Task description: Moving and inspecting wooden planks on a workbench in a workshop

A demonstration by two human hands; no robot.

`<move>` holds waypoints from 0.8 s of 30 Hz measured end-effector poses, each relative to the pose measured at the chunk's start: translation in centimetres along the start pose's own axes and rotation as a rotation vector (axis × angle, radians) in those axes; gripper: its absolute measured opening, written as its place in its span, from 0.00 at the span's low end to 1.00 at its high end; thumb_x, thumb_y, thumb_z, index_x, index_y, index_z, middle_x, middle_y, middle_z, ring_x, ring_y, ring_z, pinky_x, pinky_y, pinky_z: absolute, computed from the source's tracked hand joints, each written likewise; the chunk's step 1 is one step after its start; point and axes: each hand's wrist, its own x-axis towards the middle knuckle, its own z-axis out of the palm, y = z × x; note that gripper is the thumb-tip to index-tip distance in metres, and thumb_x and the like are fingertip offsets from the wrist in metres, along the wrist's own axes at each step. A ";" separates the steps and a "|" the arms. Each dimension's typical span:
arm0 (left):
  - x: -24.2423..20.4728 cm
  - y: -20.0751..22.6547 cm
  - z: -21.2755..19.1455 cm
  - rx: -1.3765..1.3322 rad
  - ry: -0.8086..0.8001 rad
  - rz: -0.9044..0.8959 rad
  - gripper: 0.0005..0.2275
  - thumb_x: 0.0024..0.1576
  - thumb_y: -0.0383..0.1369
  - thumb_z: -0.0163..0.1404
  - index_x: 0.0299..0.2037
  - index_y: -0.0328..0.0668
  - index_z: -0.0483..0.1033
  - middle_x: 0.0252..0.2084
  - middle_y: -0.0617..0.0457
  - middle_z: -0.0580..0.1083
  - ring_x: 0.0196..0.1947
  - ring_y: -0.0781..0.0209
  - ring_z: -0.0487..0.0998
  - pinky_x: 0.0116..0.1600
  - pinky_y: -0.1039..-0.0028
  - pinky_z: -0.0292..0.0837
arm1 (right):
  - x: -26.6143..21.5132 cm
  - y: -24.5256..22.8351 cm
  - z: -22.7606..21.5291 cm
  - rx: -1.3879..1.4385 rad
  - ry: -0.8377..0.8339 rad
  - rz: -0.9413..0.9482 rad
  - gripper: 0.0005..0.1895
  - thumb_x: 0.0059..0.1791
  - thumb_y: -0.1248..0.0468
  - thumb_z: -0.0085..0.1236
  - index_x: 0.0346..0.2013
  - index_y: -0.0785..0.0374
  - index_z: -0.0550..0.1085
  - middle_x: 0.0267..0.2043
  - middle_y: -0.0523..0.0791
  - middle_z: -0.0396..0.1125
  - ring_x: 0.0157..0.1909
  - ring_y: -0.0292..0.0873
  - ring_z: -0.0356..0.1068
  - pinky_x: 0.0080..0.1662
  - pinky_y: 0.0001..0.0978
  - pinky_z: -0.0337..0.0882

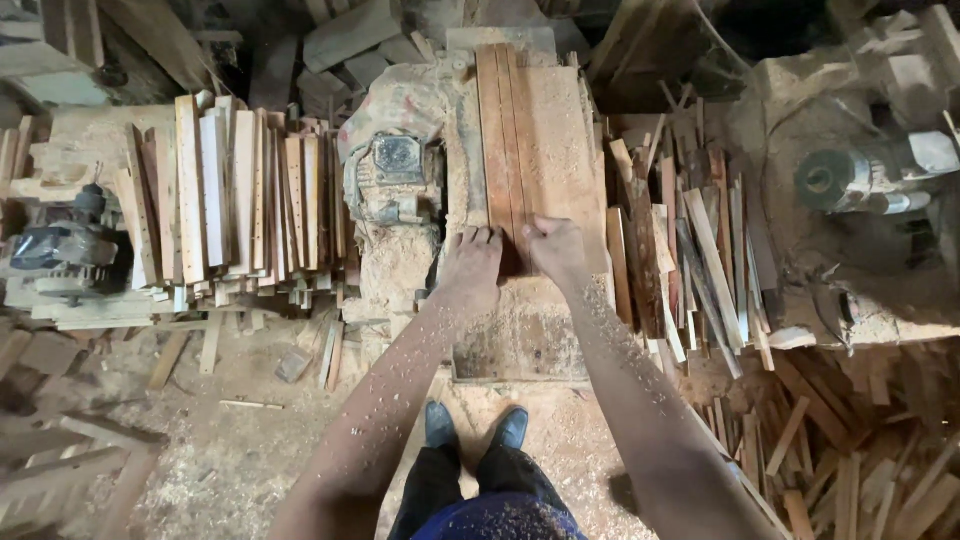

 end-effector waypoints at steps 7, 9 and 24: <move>3.1 -1.8 0.1 -0.031 0.041 0.036 0.39 0.41 0.33 0.60 0.68 0.33 0.63 0.59 0.46 0.70 0.61 0.49 0.66 0.61 0.62 0.64 | -4.7 -8.6 -6.0 0.018 0.012 -0.045 0.16 0.47 0.51 0.58 0.47 0.49 0.81 0.47 0.48 0.76 0.56 0.57 0.72 0.54 0.52 0.72; 3.2 -1.8 -0.8 -0.022 0.040 0.042 0.39 0.41 0.33 0.60 0.67 0.33 0.63 0.59 0.47 0.71 0.62 0.49 0.66 0.61 0.62 0.64 | -1.4 -5.9 -3.9 -0.005 0.020 -0.065 0.14 0.47 0.52 0.58 0.44 0.48 0.82 0.43 0.48 0.77 0.53 0.57 0.73 0.51 0.51 0.72; 7.5 -4.1 -0.7 -0.085 -0.001 0.028 0.37 0.43 0.36 0.62 0.66 0.36 0.64 0.60 0.45 0.69 0.63 0.48 0.64 0.65 0.59 0.65 | 3.2 -6.4 -2.1 -0.025 0.022 -0.081 0.16 0.47 0.47 0.55 0.44 0.45 0.82 0.44 0.46 0.76 0.56 0.55 0.72 0.52 0.54 0.71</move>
